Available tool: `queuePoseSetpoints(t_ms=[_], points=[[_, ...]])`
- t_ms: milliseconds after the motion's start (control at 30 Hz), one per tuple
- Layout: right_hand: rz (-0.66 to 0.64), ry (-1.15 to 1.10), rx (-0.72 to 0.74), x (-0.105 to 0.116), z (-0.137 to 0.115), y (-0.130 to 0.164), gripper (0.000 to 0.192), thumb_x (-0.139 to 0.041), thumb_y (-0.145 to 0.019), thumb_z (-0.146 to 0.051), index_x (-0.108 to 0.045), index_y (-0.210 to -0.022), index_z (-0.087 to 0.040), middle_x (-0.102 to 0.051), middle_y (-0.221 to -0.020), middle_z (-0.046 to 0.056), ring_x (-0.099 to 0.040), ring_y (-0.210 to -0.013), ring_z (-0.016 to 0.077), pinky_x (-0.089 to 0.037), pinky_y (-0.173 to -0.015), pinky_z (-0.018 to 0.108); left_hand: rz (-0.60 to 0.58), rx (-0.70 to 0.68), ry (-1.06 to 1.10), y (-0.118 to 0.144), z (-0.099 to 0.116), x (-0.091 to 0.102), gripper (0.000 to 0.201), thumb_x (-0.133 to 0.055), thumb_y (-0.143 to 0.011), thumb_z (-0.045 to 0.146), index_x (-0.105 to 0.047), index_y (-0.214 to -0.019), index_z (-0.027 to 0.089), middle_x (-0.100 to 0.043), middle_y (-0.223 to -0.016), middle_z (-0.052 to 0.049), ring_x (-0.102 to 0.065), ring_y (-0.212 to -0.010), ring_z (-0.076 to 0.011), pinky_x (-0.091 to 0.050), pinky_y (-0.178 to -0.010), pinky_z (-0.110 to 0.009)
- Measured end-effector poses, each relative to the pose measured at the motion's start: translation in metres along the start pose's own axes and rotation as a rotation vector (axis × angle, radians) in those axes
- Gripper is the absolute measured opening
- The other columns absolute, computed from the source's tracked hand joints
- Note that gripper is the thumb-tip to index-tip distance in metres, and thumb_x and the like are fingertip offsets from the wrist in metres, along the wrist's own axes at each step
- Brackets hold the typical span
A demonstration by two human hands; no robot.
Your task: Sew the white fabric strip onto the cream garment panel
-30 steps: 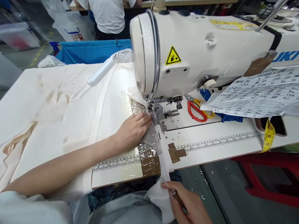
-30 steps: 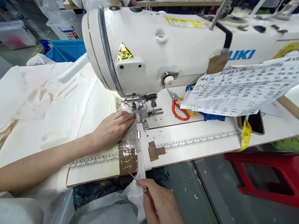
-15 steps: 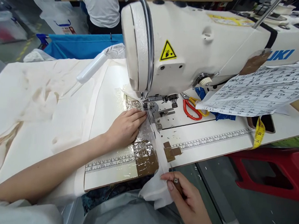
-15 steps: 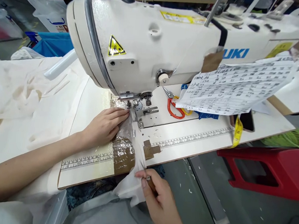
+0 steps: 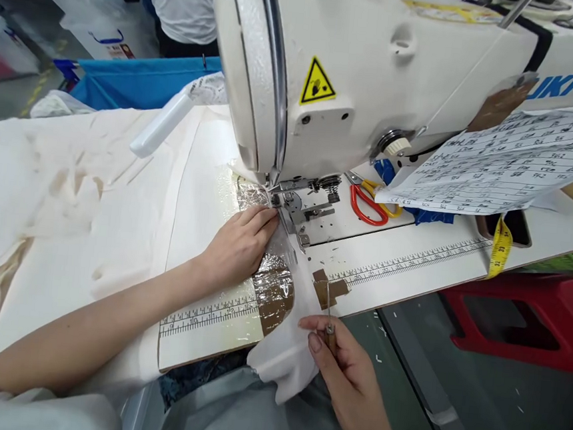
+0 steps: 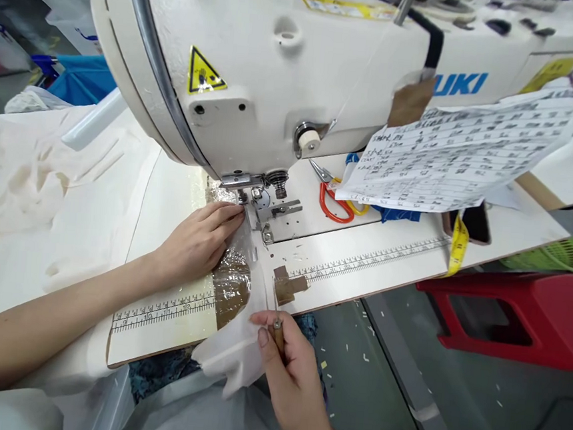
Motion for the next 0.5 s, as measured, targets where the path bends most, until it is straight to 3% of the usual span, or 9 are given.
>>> queuePoseSetpoints(t_ms=[100,233,500], points=[[0.017,0.125,0.063,0.006,-0.013,-0.007,0.035,-0.054,-0.096,-0.055,-0.068,-0.106,-0.024,-0.050,-0.070,-0.002,-0.036,-0.058,0.0130,-0.031,-0.052,0.023,0.004,0.031,-0.054,-0.006,-0.002,0.001,0.037,-0.036,-0.096,0.007,-0.061,-0.122,0.002,-0.061,-0.124,-0.020,-0.053,-0.114,-0.0310,-0.056,-0.092,-0.046],[-0.023,0.086,0.039,0.004,-0.020,-0.017,0.030,-0.058,-0.095,-0.051,-0.069,-0.107,-0.025,-0.052,-0.075,-0.002,-0.041,-0.064,0.0129,-0.036,-0.058,0.023,0.036,0.019,-0.046,-0.008,-0.007,0.003,0.034,-0.034,-0.099,0.011,-0.064,-0.115,0.005,-0.063,-0.109,-0.017,-0.053,-0.098,-0.0267,-0.056,-0.084,-0.042],[-0.051,-0.492,-0.366,-0.025,-0.015,-0.021,0.045,-0.086,-0.063,-0.049,-0.072,-0.095,-0.022,-0.064,-0.084,0.002,-0.056,-0.068,0.0155,-0.044,-0.057,0.025,0.133,-0.082,0.089,-0.005,-0.012,0.004,0.032,-0.034,-0.097,0.005,-0.063,-0.112,0.007,-0.062,-0.108,-0.015,-0.055,-0.095,-0.0236,-0.055,-0.085,-0.041]])
Point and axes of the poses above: each hand's wrist, its own y-axis away from the middle knuckle, its own x-axis out of the back of the hand, z = x × y, the point moved 6 cm from there along -y, towards the middle knuckle
